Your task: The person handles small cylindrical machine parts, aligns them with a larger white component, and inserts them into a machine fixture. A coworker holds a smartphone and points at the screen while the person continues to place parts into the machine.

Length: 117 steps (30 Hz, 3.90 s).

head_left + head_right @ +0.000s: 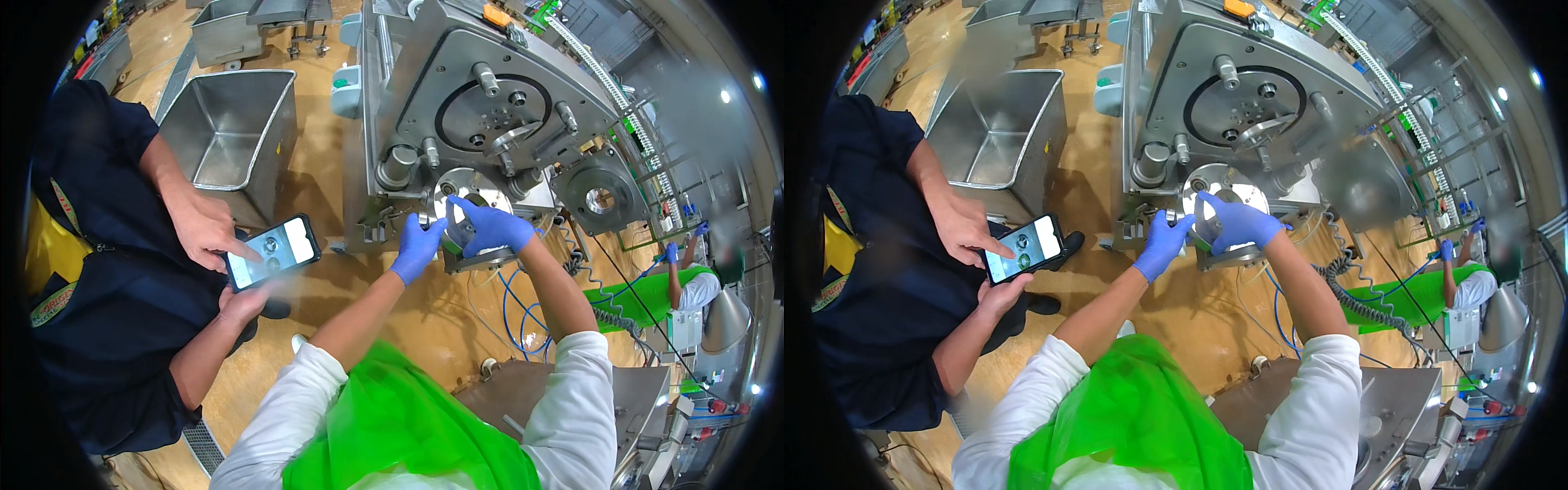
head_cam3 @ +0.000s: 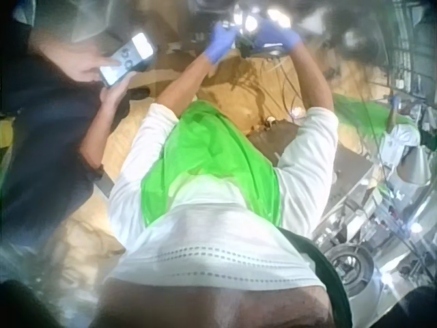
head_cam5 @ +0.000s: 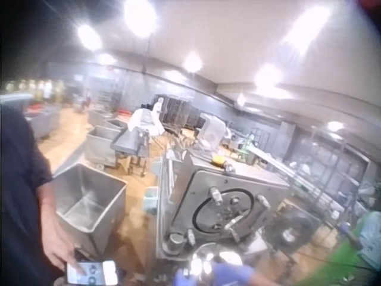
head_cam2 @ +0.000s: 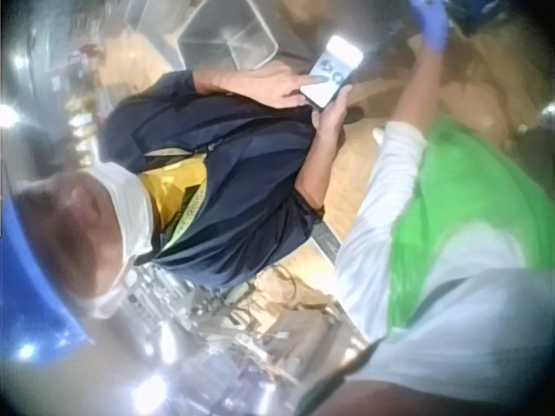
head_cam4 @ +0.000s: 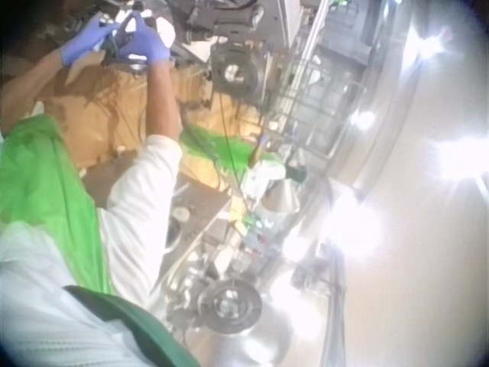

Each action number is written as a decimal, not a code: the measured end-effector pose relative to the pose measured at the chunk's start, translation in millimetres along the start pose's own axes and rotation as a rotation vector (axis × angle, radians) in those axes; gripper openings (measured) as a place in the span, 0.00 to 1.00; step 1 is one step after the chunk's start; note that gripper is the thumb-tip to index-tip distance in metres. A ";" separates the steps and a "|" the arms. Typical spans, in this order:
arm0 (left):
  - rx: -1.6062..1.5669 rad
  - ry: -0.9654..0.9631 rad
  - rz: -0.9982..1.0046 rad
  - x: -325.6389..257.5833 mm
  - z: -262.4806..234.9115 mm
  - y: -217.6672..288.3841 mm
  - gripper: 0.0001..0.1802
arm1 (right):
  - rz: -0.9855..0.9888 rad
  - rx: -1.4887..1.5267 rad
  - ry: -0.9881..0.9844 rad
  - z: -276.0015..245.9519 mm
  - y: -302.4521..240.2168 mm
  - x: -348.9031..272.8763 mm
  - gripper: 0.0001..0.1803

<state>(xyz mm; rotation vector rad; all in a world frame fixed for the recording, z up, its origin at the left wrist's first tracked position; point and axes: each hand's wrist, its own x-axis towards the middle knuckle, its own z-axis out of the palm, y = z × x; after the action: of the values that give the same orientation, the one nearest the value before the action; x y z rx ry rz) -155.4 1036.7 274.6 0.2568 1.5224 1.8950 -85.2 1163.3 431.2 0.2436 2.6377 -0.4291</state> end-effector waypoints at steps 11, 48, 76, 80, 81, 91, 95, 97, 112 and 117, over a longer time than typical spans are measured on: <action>-0.007 -0.186 -0.098 -26.3 -32.1 8.1 0.18 | 0.275 -0.021 0.094 -16.4 18.4 47.4 0.29; 0.252 -0.094 -0.146 -118.0 -259.7 -5.8 0.21 | 0.220 0.220 0.530 26.5 51.6 72.1 0.11; 0.192 -0.168 -0.104 -106.7 -254.9 -22.5 0.14 | 0.417 0.514 0.415 26.3 -0.4 66.7 0.28; 0.214 -0.198 -0.111 -100.6 -247.1 -18.8 0.16 | 0.289 0.276 0.585 38.7 33.3 72.4 0.26; 0.208 -0.196 -0.111 -102.6 -244.9 -17.9 0.17 | 0.275 0.284 0.561 38.5 40.2 73.1 0.27; 0.284 -0.246 0.006 -79.9 -230.4 -48.1 0.15 | 0.043 0.268 0.647 56.7 71.1 50.1 0.25; 0.230 -0.136 -0.058 -89.8 -249.3 -60.0 0.12 | 0.299 0.097 0.626 37.2 -29.6 30.5 0.26; 0.067 -0.113 -0.149 -98.6 -236.6 -42.6 0.12 | 0.378 -0.103 0.385 39.2 -73.7 7.3 0.35; -0.136 -0.312 -0.287 -103.4 -164.2 -84.7 0.10 | 0.543 -0.329 0.524 83.9 -55.3 31.9 0.46; -0.232 -0.362 -0.238 -90.3 -139.5 -81.2 0.12 | 0.464 -0.312 0.370 56.2 -46.8 27.1 0.45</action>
<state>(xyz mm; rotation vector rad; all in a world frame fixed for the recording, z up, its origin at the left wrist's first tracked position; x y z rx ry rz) -132.7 878.4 181.8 0.2818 1.0354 1.7066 -97.5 1103.2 383.0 0.8776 2.8215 0.1997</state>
